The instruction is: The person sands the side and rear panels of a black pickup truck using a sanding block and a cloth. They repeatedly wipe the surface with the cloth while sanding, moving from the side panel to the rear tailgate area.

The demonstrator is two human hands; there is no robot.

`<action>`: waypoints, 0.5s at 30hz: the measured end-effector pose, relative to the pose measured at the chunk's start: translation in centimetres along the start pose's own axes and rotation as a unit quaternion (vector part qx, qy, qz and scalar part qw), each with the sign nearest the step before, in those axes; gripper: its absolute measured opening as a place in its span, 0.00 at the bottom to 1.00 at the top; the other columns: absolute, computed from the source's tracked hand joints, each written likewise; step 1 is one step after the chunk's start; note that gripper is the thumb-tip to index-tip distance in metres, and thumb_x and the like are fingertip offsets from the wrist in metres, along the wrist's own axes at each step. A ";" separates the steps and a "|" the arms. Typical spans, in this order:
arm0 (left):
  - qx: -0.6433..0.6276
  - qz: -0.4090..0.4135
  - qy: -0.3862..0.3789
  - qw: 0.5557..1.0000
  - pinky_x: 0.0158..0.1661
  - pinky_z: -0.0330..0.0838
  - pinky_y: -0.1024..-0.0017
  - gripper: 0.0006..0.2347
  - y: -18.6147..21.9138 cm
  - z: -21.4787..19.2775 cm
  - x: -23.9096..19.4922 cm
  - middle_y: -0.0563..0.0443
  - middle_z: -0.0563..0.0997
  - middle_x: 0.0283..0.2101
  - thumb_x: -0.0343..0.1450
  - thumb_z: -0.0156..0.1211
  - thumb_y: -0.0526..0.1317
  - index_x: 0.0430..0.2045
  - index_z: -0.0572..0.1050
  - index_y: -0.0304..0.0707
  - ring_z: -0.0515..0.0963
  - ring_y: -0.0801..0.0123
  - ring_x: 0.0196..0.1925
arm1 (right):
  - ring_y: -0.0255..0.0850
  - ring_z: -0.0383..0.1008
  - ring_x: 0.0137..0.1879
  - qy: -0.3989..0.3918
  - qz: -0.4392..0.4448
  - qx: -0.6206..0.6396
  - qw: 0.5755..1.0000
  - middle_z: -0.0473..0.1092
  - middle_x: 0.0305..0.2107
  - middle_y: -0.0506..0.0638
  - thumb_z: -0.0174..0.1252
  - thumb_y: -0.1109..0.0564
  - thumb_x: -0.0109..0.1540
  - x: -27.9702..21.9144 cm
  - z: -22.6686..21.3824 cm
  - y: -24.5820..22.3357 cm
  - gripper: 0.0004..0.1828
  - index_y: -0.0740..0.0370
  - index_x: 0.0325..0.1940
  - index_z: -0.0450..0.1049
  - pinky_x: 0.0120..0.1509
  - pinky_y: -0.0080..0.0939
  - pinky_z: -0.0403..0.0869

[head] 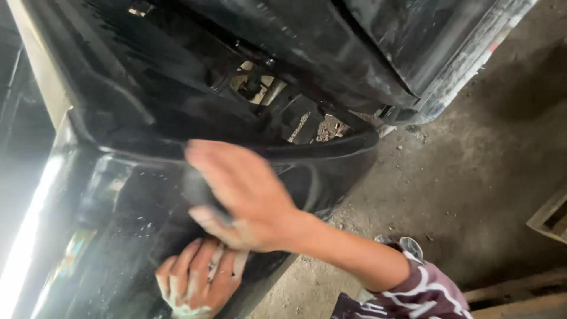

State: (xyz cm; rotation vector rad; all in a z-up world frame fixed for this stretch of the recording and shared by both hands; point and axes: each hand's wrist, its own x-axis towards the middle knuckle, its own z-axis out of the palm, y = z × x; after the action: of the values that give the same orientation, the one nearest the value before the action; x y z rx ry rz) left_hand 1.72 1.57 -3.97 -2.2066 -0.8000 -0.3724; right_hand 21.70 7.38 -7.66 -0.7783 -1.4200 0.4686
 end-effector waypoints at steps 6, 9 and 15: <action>-0.042 -0.013 -0.048 0.998 0.44 0.66 0.67 0.07 0.0 -1.1 1.4 0.60 0.84 0.43 0.69 0.75 0.43 0.38 0.84 0.53 0.79 0.67 0.44 | 0.60 0.68 0.69 0.036 0.099 -0.102 0.989 0.66 0.63 0.62 0.63 0.55 0.62 -3.2 0.9 1.7 0.34 0.66 0.70 0.62 0.75 0.55 0.67; -0.037 0.007 -0.041 0.998 0.43 0.66 0.66 0.06 -0.2 0.1 0.4 0.59 0.84 0.41 0.69 0.73 0.45 0.37 0.84 0.55 0.79 0.67 0.44 | 0.58 0.69 0.69 0.045 0.039 -0.105 0.993 0.67 0.62 0.59 0.65 0.55 0.58 1.8 1.4 -1.3 0.37 0.64 0.70 0.63 0.75 0.54 0.67; -0.036 0.038 0.006 0.999 0.40 0.67 0.63 0.06 -3.8 1.5 -3.2 0.55 0.81 0.35 0.69 0.73 0.47 0.29 0.81 0.52 0.78 0.61 0.42 | 0.58 0.68 0.71 0.007 0.044 -0.003 0.999 0.66 0.66 0.62 0.65 0.57 0.60 -4.2 -1.3 4.1 0.36 0.66 0.70 0.63 0.75 0.54 0.68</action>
State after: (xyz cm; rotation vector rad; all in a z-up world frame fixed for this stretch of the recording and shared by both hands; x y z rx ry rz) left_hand -3.14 3.25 -4.44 -2.2927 -0.7041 -0.3810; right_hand 23.13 6.92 -13.47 -0.8504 -1.3785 0.5248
